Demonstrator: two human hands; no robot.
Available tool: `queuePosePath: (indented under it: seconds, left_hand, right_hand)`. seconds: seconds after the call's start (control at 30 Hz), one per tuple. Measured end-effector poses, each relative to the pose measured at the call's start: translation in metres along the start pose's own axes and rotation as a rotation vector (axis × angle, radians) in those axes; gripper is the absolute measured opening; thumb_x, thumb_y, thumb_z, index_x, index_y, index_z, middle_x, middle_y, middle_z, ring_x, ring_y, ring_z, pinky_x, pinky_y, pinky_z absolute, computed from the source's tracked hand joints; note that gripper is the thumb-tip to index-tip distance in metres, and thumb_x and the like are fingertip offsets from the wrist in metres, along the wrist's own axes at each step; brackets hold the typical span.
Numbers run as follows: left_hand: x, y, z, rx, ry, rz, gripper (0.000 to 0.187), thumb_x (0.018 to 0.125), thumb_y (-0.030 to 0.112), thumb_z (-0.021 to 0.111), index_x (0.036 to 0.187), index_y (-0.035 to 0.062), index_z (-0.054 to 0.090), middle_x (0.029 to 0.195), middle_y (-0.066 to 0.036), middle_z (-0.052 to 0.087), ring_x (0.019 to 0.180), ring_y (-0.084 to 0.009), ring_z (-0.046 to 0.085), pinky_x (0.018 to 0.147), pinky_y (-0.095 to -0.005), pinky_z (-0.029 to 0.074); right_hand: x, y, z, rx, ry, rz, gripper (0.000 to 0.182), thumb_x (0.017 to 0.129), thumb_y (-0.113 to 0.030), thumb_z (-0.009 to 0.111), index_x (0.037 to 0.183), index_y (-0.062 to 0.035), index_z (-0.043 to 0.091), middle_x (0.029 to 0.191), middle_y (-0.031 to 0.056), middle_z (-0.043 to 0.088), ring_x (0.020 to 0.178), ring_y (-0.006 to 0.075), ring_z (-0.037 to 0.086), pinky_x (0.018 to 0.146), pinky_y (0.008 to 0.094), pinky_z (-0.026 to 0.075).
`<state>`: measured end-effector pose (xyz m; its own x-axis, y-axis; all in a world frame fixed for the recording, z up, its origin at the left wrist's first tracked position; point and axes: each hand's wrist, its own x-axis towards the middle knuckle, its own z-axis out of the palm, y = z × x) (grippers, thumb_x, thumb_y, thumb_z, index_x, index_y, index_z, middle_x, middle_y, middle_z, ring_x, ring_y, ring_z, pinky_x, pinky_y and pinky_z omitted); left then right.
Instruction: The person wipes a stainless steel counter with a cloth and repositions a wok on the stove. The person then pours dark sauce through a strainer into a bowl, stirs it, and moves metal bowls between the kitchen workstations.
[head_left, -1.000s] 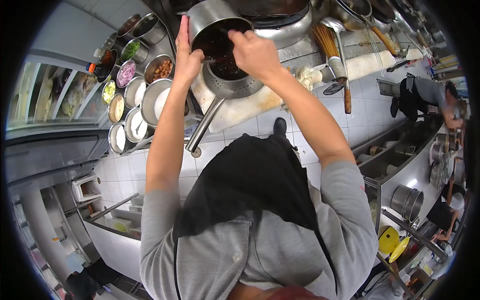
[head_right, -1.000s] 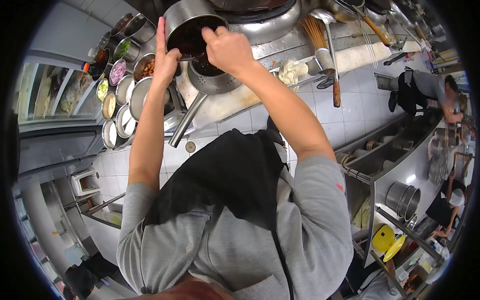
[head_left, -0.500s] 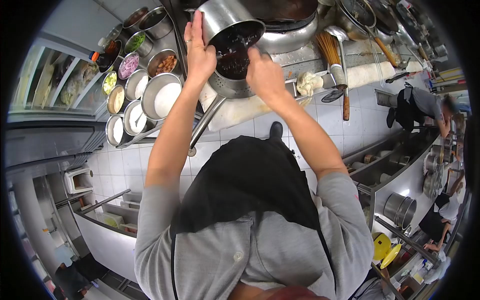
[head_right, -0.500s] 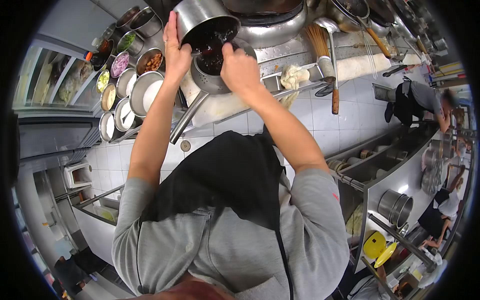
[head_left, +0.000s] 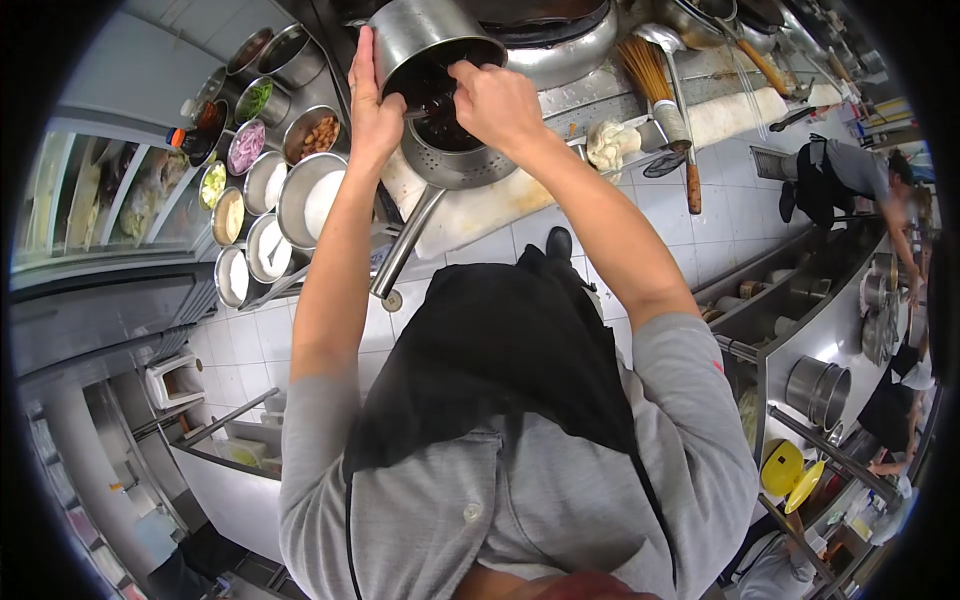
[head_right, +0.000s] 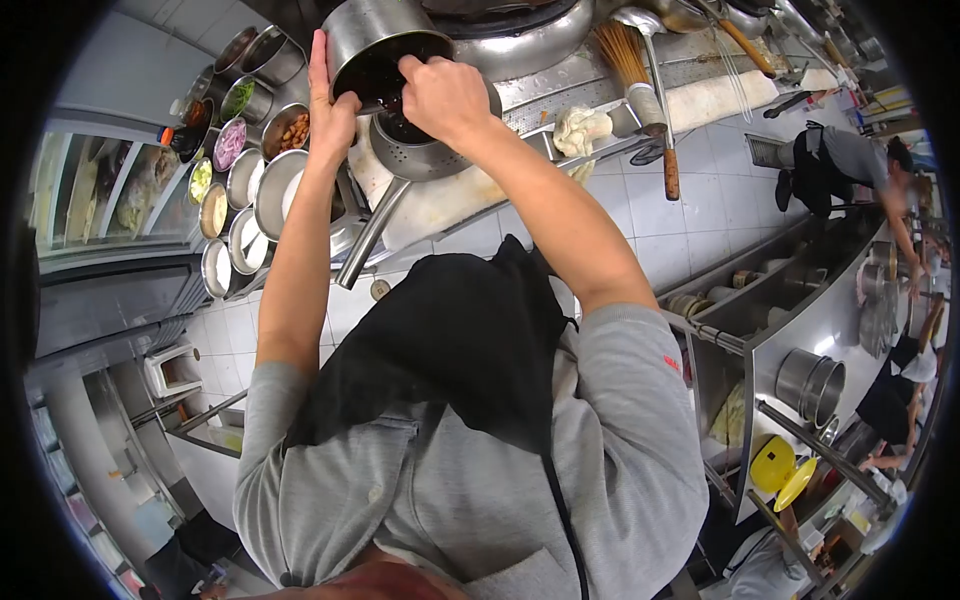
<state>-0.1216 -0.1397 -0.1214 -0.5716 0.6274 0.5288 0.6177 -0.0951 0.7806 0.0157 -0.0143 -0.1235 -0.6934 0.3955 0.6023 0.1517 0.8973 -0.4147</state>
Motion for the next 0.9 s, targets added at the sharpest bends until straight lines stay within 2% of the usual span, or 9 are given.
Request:
queuePosePath:
  seconds: [0.1,0.17,0.2,0.37,0.47,0.57,0.7,0.83,0.9]
  left_hand:
    - [-0.005,0.001,0.004,0.053,-0.001,0.075,0.1,0.066,-0.008,0.045,0.161,0.013,0.022,0.159,-0.017,0.031,0.146,-0.0316,0.031,0.119,-0.0363,0.025]
    - [-0.002,0.002,0.004,0.064,0.009,0.123,0.098,0.066,-0.009,0.047,0.159,0.0124,0.025,0.157,-0.019,0.032,0.146,-0.0358,0.029,0.122,-0.0383,0.021]
    - [-0.001,0.003,0.003,0.071,0.019,0.139,0.098,0.066,-0.009,0.047,0.159,0.0123,0.025,0.157,-0.019,0.032,0.146,-0.0359,0.029,0.122,-0.0383,0.021]
    - [-0.004,0.004,0.001,0.117,0.059,0.17,0.097,0.066,-0.011,0.046,0.159,0.0118,0.026,0.156,-0.02,0.033,0.146,-0.0356,0.029,0.122,-0.0381,0.02]
    - [-0.002,-0.001,0.003,0.067,0.056,0.146,0.102,0.065,-0.01,0.045,0.161,0.0124,0.02,0.16,-0.017,0.028,0.149,-0.0298,0.027,0.12,-0.0351,0.023]
    - [-0.003,0.0,0.007,0.068,0.068,0.107,0.101,0.066,-0.01,0.045,0.161,0.0126,0.02,0.161,-0.017,0.028,0.149,-0.0293,0.027,0.121,-0.0348,0.022]
    - [-0.002,0.0,0.006,0.066,0.067,0.106,0.101,0.066,-0.01,0.045,0.161,0.013,0.021,0.16,-0.017,0.029,0.149,-0.0296,0.027,0.121,-0.0355,0.021]
    - [-0.003,-0.002,0.001,0.134,0.107,0.127,0.1,0.066,-0.01,0.046,0.161,0.012,0.023,0.158,-0.017,0.033,0.148,-0.0307,0.028,0.121,-0.0367,0.02]
    - [-0.007,0.002,0.003,0.142,0.115,0.129,0.099,0.067,-0.011,0.046,0.16,0.012,0.024,0.157,-0.019,0.033,0.147,-0.0338,0.028,0.121,-0.0381,0.02]
  right_hand:
    - [0.004,-0.011,-0.002,0.005,0.112,-0.112,0.024,0.078,-0.012,0.061,0.098,-0.0097,0.074,0.075,0.0191,0.068,0.065,0.0377,0.068,0.061,0.0469,0.056]
    - [0.001,-0.012,-0.005,-0.064,0.001,-0.091,0.024,0.078,-0.012,0.062,0.098,-0.0097,0.074,0.076,0.0196,0.068,0.065,0.0378,0.068,0.061,0.0471,0.056]
    - [0.0,-0.012,-0.005,-0.098,-0.055,-0.082,0.024,0.078,-0.012,0.062,0.098,-0.0096,0.074,0.076,0.0199,0.068,0.065,0.0378,0.068,0.061,0.0471,0.056]
    - [-0.007,0.003,-0.008,-0.09,0.063,0.071,0.025,0.08,-0.013,0.063,0.102,-0.0077,0.074,0.077,0.021,0.068,0.067,0.0395,0.068,0.062,0.0476,0.056]
    - [-0.016,-0.001,-0.004,-0.077,0.025,0.056,0.025,0.08,-0.013,0.063,0.103,-0.0079,0.074,0.077,0.0198,0.068,0.066,0.039,0.068,0.06,0.0468,0.056]
    - [-0.026,-0.015,-0.007,0.022,0.14,0.003,0.026,0.081,-0.013,0.064,0.105,-0.0093,0.074,0.074,0.0164,0.066,0.063,0.0359,0.067,0.057,0.0443,0.055]
    - [-0.049,-0.014,0.002,-0.089,0.124,-0.176,0.028,0.081,-0.012,0.065,0.108,-0.0105,0.072,0.072,0.0111,0.061,0.058,0.03,0.065,0.053,0.0404,0.054]
    - [-0.047,0.003,-0.01,-0.073,0.111,-0.015,0.032,0.081,-0.01,0.064,0.113,-0.0085,0.069,0.076,0.0157,0.065,0.06,0.0349,0.066,0.054,0.0441,0.054]
    - [-0.029,0.007,-0.011,-0.085,0.127,0.018,0.026,0.082,-0.011,0.063,0.107,-0.0048,0.067,0.075,0.0193,0.064,0.06,0.0375,0.066,0.053,0.0461,0.055]
